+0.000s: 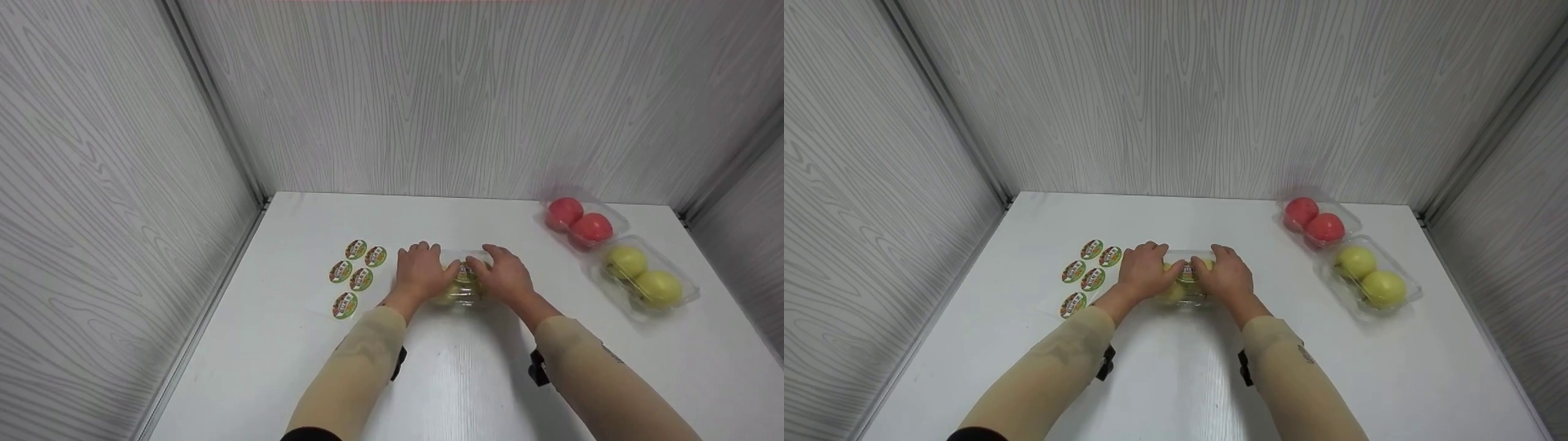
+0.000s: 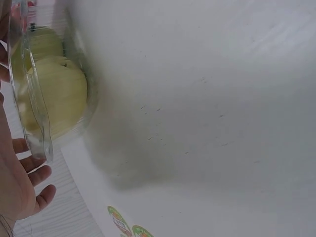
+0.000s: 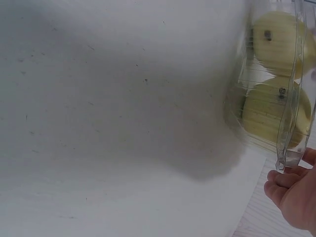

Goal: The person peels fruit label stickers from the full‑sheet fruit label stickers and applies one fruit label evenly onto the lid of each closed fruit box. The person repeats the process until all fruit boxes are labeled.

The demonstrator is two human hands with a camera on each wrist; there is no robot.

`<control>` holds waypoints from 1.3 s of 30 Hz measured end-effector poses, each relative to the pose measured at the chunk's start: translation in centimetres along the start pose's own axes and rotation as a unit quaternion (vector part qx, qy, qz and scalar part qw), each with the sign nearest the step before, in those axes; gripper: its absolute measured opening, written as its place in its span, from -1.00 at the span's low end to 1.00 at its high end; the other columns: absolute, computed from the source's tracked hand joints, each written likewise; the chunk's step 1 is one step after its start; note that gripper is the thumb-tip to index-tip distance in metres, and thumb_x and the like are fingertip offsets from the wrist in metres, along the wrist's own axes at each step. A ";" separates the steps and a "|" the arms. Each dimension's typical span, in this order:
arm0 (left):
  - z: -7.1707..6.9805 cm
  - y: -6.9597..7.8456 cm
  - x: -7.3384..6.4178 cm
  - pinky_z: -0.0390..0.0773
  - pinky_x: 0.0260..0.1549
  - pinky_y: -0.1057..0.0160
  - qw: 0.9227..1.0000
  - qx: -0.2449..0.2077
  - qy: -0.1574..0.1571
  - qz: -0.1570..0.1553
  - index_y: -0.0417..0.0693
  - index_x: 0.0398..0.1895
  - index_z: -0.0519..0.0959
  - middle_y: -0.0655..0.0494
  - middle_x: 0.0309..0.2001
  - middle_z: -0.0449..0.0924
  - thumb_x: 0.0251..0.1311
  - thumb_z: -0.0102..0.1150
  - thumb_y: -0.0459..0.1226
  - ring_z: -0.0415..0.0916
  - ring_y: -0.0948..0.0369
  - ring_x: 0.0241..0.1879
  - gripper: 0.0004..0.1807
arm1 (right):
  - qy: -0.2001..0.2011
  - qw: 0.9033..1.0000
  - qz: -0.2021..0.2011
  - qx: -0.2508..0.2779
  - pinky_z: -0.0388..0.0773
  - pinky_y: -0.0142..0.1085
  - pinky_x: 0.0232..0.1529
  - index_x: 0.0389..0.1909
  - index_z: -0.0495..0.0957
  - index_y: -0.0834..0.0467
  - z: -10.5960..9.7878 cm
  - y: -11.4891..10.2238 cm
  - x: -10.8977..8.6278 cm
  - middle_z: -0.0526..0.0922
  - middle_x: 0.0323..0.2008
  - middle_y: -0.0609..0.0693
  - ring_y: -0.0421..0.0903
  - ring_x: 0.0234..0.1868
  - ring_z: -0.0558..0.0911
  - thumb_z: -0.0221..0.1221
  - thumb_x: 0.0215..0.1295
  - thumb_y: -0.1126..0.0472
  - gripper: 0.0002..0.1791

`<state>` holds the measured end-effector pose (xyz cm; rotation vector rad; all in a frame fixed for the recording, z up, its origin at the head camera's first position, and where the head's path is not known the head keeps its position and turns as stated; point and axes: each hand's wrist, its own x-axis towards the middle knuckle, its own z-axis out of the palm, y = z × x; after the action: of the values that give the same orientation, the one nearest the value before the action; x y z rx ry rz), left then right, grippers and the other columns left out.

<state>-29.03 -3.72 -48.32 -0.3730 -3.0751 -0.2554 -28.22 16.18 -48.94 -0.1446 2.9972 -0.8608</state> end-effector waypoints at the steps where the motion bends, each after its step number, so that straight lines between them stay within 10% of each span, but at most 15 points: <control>1: 0.0 0.0 0.0 0.47 0.24 -0.16 1.000 -0.001 0.000 -0.001 -0.10 0.33 0.61 -0.07 0.15 0.65 0.52 -0.21 0.32 0.59 -0.03 0.20 -0.21 | 0.001 1.000 0.001 0.001 0.31 0.19 0.46 0.50 0.37 0.33 0.0 0.0 0.0 0.42 0.45 0.38 0.35 0.47 0.40 0.03 0.58 -0.26 -0.19; 39: 0.7 0.3 0.5 0.46 0.18 -0.13 0.999 -0.011 0.004 -0.039 -0.04 0.20 0.68 -0.01 0.06 0.70 0.44 -0.13 0.35 0.62 0.00 0.10 -0.24 | 0.023 0.998 0.051 0.033 0.42 0.16 0.39 0.48 0.42 0.29 0.9 -0.6 -0.5 0.55 0.35 0.35 0.30 0.37 0.53 0.17 0.45 -0.29 -0.14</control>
<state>-29.46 -3.21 -48.94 -0.2524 -3.0859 -0.2924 -27.66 15.25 -49.37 0.0278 2.9827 -0.9632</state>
